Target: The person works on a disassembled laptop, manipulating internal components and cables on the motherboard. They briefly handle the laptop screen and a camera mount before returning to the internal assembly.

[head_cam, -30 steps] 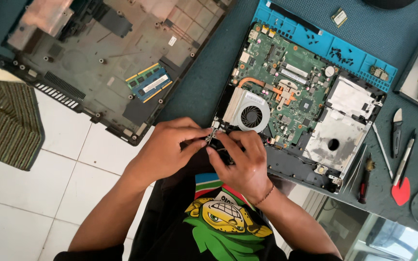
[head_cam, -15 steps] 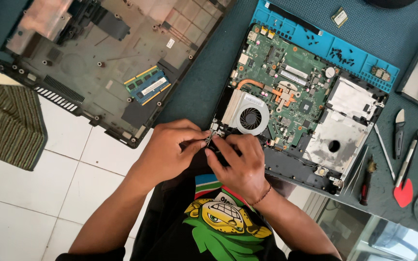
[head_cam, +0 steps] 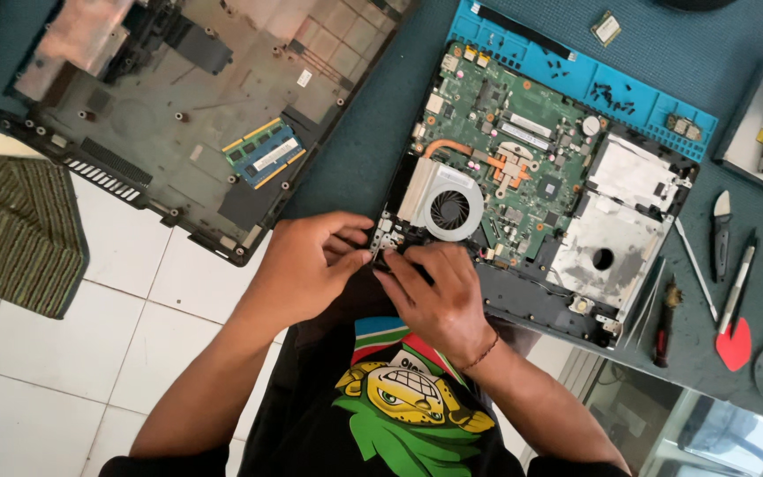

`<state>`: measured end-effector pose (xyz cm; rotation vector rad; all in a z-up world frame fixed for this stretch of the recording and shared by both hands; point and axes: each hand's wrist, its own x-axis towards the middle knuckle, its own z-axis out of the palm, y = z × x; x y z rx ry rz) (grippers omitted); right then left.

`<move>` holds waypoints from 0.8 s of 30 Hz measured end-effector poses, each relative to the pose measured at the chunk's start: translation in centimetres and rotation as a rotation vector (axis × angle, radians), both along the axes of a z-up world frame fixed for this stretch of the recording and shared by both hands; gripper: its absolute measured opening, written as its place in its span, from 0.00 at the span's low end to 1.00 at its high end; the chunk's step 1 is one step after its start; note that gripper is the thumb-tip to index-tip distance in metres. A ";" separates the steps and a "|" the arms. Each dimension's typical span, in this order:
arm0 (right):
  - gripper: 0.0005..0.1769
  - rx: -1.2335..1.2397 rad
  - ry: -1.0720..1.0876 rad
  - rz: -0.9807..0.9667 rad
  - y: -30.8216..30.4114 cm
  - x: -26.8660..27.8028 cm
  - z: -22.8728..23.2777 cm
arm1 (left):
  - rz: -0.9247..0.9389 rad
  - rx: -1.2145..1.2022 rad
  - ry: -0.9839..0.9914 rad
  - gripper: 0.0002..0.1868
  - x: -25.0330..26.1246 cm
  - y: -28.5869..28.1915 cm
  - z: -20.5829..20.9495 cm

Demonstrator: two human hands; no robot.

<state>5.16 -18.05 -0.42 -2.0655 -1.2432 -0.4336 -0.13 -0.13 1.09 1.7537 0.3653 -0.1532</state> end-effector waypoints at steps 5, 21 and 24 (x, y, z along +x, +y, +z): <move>0.04 0.066 -0.030 -0.022 -0.4 0.0 0.0 | 0.011 0.008 0.011 0.15 0.0 0.1 -0.3; 0.05 0.072 -0.004 0.028 0.1 0.6 0.7 | 0.004 0.107 0.067 0.10 0.5 -0.5 0.0; 0.07 0.043 -0.019 0.026 0.1 0.7 0.8 | -0.008 0.127 0.073 0.10 0.7 -0.6 -0.5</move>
